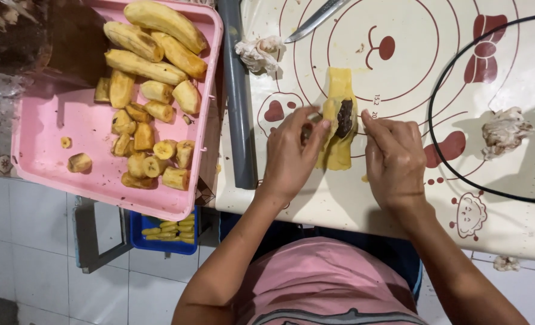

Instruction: Filling banana slices with chocolate and wrapping them in pastry dough to make snacks.

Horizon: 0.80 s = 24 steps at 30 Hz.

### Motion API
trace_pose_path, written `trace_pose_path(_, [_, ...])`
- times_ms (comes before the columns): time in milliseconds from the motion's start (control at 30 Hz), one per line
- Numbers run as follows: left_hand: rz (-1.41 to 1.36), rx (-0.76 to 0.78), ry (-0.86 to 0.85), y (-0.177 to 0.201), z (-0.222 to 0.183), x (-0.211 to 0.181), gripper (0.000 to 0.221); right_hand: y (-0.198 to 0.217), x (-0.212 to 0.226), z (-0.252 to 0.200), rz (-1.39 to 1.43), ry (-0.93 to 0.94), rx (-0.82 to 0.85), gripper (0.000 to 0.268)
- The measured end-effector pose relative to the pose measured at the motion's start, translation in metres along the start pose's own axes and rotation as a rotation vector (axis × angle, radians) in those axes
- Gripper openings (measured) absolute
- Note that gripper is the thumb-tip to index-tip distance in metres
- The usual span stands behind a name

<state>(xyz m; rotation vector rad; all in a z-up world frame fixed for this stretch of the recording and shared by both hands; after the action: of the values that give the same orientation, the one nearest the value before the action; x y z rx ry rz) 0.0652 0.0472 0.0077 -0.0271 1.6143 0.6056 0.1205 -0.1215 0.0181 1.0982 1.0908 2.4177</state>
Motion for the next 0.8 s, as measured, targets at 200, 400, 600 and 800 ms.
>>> trace_pose_path(200, [0.532, -0.068, -0.299, -0.014, -0.037, 0.020, 0.036, 0.008, 0.013, -0.021, -0.078, 0.005, 0.010, 0.027])
trace_pose_path(400, [0.611, -0.124, -0.293, -0.012, -0.036, 0.005, 0.018, 0.005, 0.023, -0.026, -0.054, -0.014, 0.060, 0.027])
trace_pose_path(600, [0.498, -0.022, -0.102, -0.007, -0.034, 0.019, 0.023, 0.001, 0.027, -0.039, -0.130, 0.111, 0.028, 0.033])
trace_pose_path(800, [0.540, -0.101, -0.084, 0.007, -0.050, 0.002, 0.026, 0.041, 0.019, 0.000, -0.216, 0.083, -0.021, 0.025])
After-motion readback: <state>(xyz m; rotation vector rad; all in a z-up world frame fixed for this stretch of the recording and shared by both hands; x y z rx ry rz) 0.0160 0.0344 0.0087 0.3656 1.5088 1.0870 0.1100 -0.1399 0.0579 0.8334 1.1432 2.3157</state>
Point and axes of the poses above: each hand's wrist, its own z-axis towards the middle knuckle, its own y-axis out of the back of the hand, x = y × z, the point moved 8 cm from there along z, towards the middle knuckle, and after that the axes turned 1 degree about -z, right-handed, at the moved point
